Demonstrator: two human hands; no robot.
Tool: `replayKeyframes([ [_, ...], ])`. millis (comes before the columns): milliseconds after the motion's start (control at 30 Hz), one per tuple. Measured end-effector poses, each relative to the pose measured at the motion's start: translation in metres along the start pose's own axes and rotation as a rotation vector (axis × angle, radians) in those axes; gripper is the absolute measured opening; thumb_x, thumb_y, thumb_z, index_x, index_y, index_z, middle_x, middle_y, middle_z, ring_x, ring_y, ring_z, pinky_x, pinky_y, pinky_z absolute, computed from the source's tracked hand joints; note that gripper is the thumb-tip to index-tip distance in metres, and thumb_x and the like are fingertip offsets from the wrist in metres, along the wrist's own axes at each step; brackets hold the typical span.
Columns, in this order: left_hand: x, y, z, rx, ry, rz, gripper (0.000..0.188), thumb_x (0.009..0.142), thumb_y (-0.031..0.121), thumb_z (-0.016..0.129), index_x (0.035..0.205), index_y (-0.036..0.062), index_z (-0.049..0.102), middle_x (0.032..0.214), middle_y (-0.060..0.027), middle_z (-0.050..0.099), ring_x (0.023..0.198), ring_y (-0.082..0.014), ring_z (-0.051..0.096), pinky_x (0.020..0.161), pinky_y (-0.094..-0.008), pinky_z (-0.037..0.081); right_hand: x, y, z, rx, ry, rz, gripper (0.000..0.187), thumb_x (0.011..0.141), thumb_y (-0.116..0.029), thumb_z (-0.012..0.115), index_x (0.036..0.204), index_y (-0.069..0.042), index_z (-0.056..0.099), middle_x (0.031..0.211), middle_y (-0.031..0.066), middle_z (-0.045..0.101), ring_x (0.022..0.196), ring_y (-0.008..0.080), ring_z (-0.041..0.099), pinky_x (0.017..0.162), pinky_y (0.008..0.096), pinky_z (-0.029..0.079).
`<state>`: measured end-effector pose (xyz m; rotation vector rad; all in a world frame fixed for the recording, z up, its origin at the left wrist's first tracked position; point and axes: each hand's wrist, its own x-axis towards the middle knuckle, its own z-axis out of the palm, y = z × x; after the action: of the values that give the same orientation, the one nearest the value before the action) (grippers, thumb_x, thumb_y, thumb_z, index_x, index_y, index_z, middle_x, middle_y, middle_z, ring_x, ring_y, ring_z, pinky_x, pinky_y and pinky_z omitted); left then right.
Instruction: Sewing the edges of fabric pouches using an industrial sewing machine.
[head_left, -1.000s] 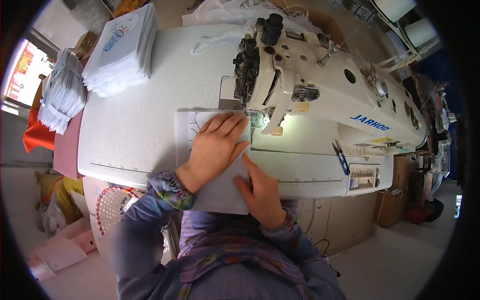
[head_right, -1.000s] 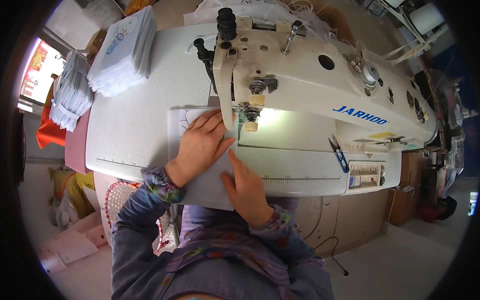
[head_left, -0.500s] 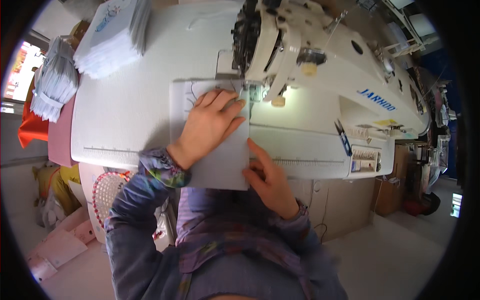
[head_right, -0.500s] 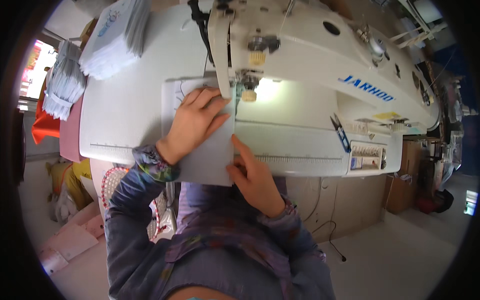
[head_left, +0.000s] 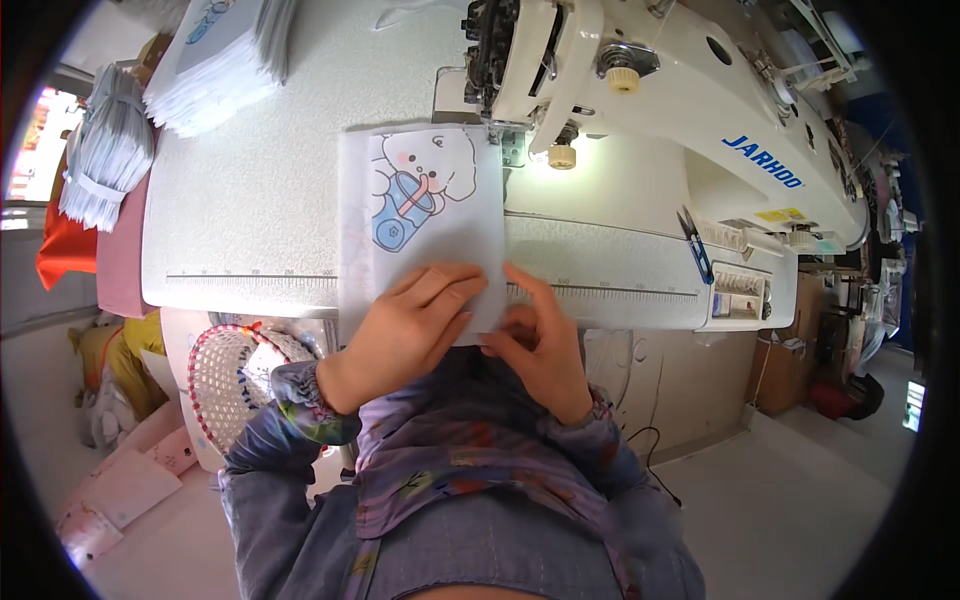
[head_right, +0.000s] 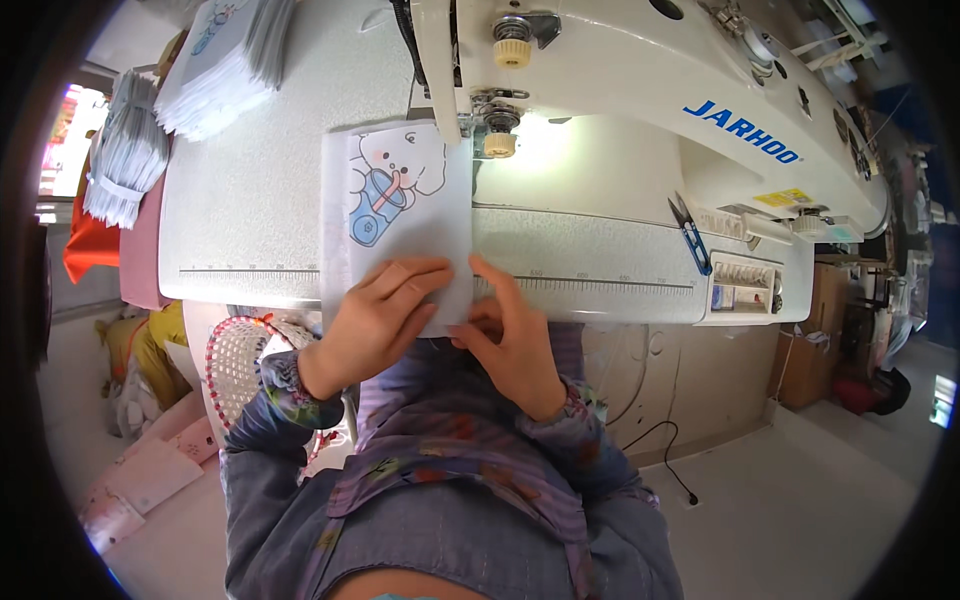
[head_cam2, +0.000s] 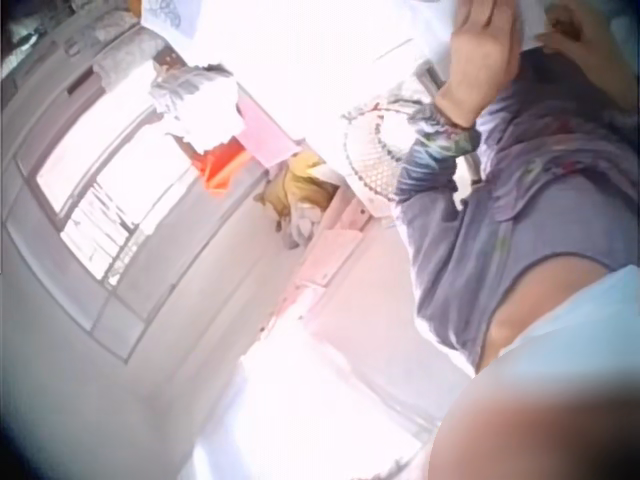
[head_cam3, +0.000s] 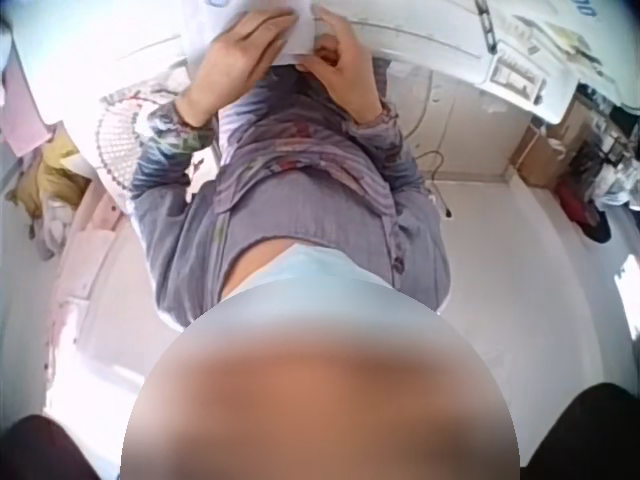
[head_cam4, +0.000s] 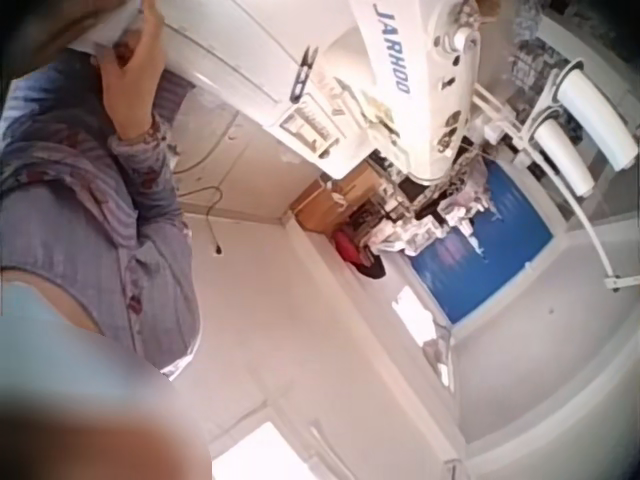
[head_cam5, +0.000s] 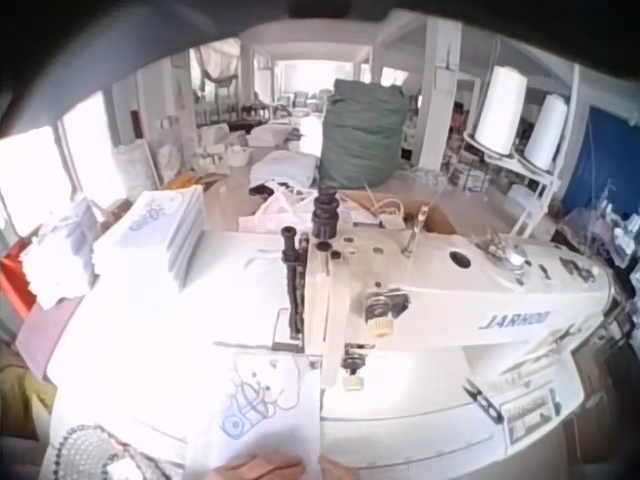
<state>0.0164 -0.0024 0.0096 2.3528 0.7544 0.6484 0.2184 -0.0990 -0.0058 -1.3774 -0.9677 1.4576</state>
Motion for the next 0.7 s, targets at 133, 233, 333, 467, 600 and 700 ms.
replayKeyframes([
  [133,-0.007,0.002,0.002,0.052,-0.014,0.051,0.042,0.086,0.000,0.075,0.127,0.0031,0.072,0.127,-0.0140,0.069,0.112,-0.0366,0.068,0.097,-0.0454,0.057,-0.003,0.004,0.001,0.015,0.010,-0.025,0.073,0.098,0.008,0.072,0.163,-0.006,0.041,0.102,0.0091,0.075,0.096,0.0147,0.073,0.086,0.0289,0.062],
  [233,-0.011,0.003,-0.004,0.187,-0.018,0.081,0.045,0.082,0.002,0.076,0.127,0.0060,0.074,0.126,-0.0118,0.069,0.116,-0.0334,0.067,0.100,-0.0465,0.055,-0.003,0.003,-0.001,-0.026,-0.017,-0.026,0.071,0.098,0.008,0.073,0.161,-0.006,0.044,0.104,0.0095,0.076,0.098,0.0143,0.073,0.087,0.0287,0.061],
  [333,-0.015,0.002,-0.007,0.303,-0.038,0.098,0.049,0.081,0.006,0.078,0.130,0.0097,0.075,0.129,-0.0092,0.067,0.123,-0.0309,0.063,0.106,-0.0484,0.051,-0.003,0.002,0.000,-0.002,-0.021,-0.007,0.069,0.098,0.008,0.073,0.160,-0.006,0.046,0.105,0.0099,0.076,0.097,0.0140,0.074,0.087,0.0286,0.060],
  [467,-0.024,-0.001,-0.006,0.375,-0.082,0.079,0.054,0.082,0.015,0.081,0.136,0.0131,0.074,0.137,-0.0067,0.063,0.132,-0.0298,0.057,0.113,-0.0509,0.045,-0.003,0.001,-0.001,0.007,-0.020,0.011,0.066,0.099,0.008,0.072,0.159,-0.006,0.047,0.105,0.0098,0.076,0.096,0.0139,0.074,0.087,0.0286,0.060],
  [600,-0.026,0.000,-0.006,0.382,-0.076,0.089,0.056,0.082,0.016,0.081,0.137,0.0129,0.073,0.137,-0.0071,0.062,0.132,-0.0303,0.058,0.115,-0.0516,0.045,-0.003,0.001,-0.001,0.014,-0.018,0.004,0.064,0.099,0.008,0.070,0.157,-0.005,0.048,0.105,0.0094,0.076,0.095,0.0136,0.074,0.087,0.0284,0.060],
  [700,-0.027,0.001,0.001,0.289,-0.126,0.080,0.062,0.079,0.022,0.084,0.139,0.0132,0.072,0.139,-0.0075,0.061,0.132,-0.0296,0.057,0.118,-0.0516,0.043,-0.003,0.001,-0.002,0.000,-0.025,-0.004,0.057,0.100,0.008,0.069,0.153,-0.003,0.054,0.105,0.0090,0.076,0.095,0.0134,0.074,0.087,0.0280,0.060],
])
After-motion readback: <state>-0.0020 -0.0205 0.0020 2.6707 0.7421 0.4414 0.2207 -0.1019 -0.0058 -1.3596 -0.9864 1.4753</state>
